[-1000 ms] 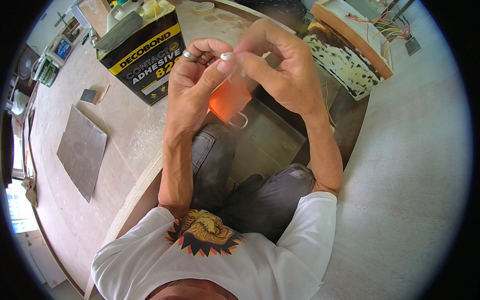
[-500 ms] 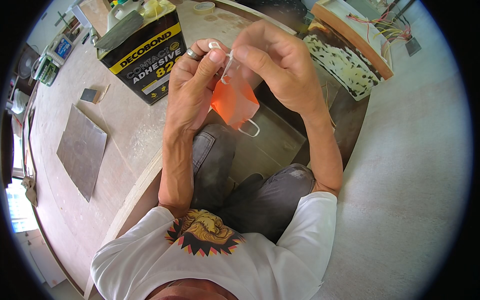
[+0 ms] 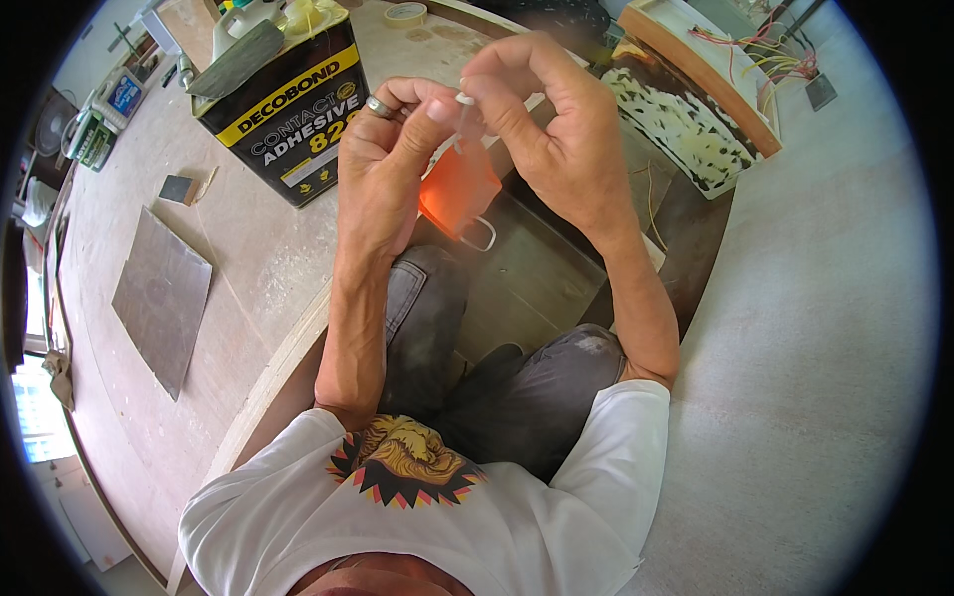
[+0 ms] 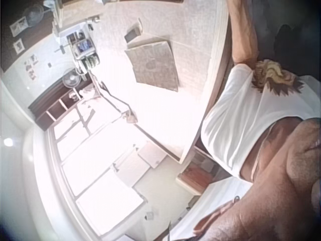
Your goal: The person sits on the floor and assembles an orange face mask by hand. They fold the mask edges, use scissors to trim the elastic ear loops, and tie the loops to the mask corners. The mask is handled throughout, and the final tied loops are visible.
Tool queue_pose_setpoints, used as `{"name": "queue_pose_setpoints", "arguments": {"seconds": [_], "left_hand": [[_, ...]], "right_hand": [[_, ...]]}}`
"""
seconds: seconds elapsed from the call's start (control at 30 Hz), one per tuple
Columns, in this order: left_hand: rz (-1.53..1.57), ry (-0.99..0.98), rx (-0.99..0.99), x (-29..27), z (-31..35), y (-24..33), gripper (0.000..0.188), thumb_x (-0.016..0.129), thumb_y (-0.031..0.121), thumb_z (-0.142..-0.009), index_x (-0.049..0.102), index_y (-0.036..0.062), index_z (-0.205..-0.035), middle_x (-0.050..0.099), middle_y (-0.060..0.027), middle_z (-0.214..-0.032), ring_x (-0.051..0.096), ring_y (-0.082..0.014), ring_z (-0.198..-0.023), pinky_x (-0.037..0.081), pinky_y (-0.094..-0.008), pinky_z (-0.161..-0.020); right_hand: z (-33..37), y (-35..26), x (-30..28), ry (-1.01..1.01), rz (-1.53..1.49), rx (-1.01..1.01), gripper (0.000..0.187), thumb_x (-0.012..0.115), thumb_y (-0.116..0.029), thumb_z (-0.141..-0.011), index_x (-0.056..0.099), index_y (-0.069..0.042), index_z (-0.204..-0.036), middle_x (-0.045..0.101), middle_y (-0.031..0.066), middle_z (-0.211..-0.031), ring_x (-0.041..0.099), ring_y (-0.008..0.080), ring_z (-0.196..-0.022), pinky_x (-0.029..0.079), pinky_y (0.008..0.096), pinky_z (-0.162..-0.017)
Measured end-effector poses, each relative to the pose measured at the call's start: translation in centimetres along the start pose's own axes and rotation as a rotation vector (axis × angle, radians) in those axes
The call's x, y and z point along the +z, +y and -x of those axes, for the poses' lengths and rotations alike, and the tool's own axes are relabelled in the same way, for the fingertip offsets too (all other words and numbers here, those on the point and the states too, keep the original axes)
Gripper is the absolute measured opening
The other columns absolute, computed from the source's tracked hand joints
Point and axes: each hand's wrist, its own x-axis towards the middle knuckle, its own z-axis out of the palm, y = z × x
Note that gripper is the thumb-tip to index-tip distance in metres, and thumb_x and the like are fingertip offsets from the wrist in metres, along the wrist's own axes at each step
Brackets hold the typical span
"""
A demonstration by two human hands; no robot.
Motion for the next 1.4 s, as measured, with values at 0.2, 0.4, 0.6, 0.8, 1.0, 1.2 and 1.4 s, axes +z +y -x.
{"name": "queue_pose_setpoints", "arguments": {"seconds": [0.2, 0.4, 0.6, 0.8, 1.0, 1.2, 1.4], "left_hand": [[-0.052, 0.018, -0.043, 0.1, 0.0, -0.2, 0.024, 0.072, 0.014, -0.096, 0.063, -0.0066, -0.105, 0.069, -0.0107, -0.091, 0.063, -0.0122, -0.079, 0.051, -0.0246, -0.069], [0.059, 0.002, -0.052, -0.3, -0.1, 0.0, 0.023, 0.068, 0.016, -0.098, 0.063, -0.0056, -0.107, 0.067, -0.0077, -0.092, 0.059, -0.0108, -0.082, 0.05, -0.0247, -0.074], [0.091, -0.068, -0.119, -1.2, -0.3, -0.5, 0.023, 0.065, 0.019, -0.1, 0.061, -0.0008, -0.111, 0.063, -0.0043, -0.091, 0.056, -0.0107, -0.084, 0.047, -0.0253, -0.079], [0.008, -0.059, -0.039, -0.6, 0.0, -0.2, 0.025, 0.067, 0.019, -0.099, 0.061, -0.0049, -0.106, 0.064, -0.0069, -0.095, 0.058, -0.0108, -0.085, 0.049, -0.0252, -0.078], [-0.103, -0.002, 0.081, 0.1, 0.1, -0.4, 0.022, 0.075, 0.01, -0.092, 0.064, -0.0055, -0.103, 0.072, -0.0091, -0.091, 0.066, -0.0119, -0.083, 0.052, -0.0247, -0.074], [-0.316, 0.094, 0.131, 0.4, 0.5, -0.2, 0.013, 0.077, 0.008, -0.091, 0.067, 0.0004, -0.097, 0.069, -0.0042, -0.094, 0.061, -0.0074, -0.083, 0.05, -0.0217, -0.073], [-0.461, 0.152, 0.296, 0.3, 0.1, -0.8, 0.017, 0.074, 0.012, -0.09, 0.068, -0.0041, -0.09, 0.069, -0.0061, -0.082, 0.061, -0.0104, -0.075, 0.051, -0.0258, -0.071]], "right_hand": [[-0.1, 0.0, -0.7, -0.095, -0.149, 0.096, 0.015, 0.068, -0.017, -0.098, 0.066, -0.002, -0.1, 0.067, 0.0003, -0.09, 0.06, 0.0068, -0.072, 0.049, 0.0224, -0.065], [-0.2, 0.0, -1.1, -0.165, -0.188, 0.158, 0.017, 0.066, -0.019, -0.1, 0.065, -0.002, -0.101, 0.066, 0.0006, -0.091, 0.059, 0.0068, -0.071, 0.048, 0.0224, -0.065], [-0.3, 0.6, -0.4, -0.079, -0.203, -0.015, 0.012, 0.059, -0.014, -0.103, 0.06, -0.002, -0.106, 0.065, 0.0037, -0.097, 0.06, 0.0085, -0.075, 0.049, 0.0239, -0.068], [-0.3, 0.3, -0.7, -0.104, -0.265, 0.025, 0.009, 0.059, -0.008, -0.101, 0.057, -0.002, -0.107, 0.065, 0.0044, -0.098, 0.06, 0.0086, -0.078, 0.05, 0.0238, -0.069], [0.0, 0.1, 0.0, 0.007, -0.137, -0.042, 0.013, 0.068, -0.006, -0.095, 0.06, -0.002, -0.104, 0.065, 0.0027, -0.093, 0.062, 0.0086, -0.08, 0.053, 0.0238, -0.069], [0.1, -0.2, 0.1, 0.041, -0.12, -0.041, 0.015, 0.073, -0.002, -0.09, 0.064, -0.002, -0.102, 0.067, 0.0026, -0.092, 0.065, 0.0087, -0.082, 0.055, 0.0231, -0.072], [0.1, -0.2, 0.0, 0.028, -0.009, -0.054, 0.012, 0.073, -0.002, -0.089, 0.066, -0.004, -0.099, 0.069, 0.0016, -0.089, 0.066, 0.0088, -0.078, 0.054, 0.0249, -0.07]]}}
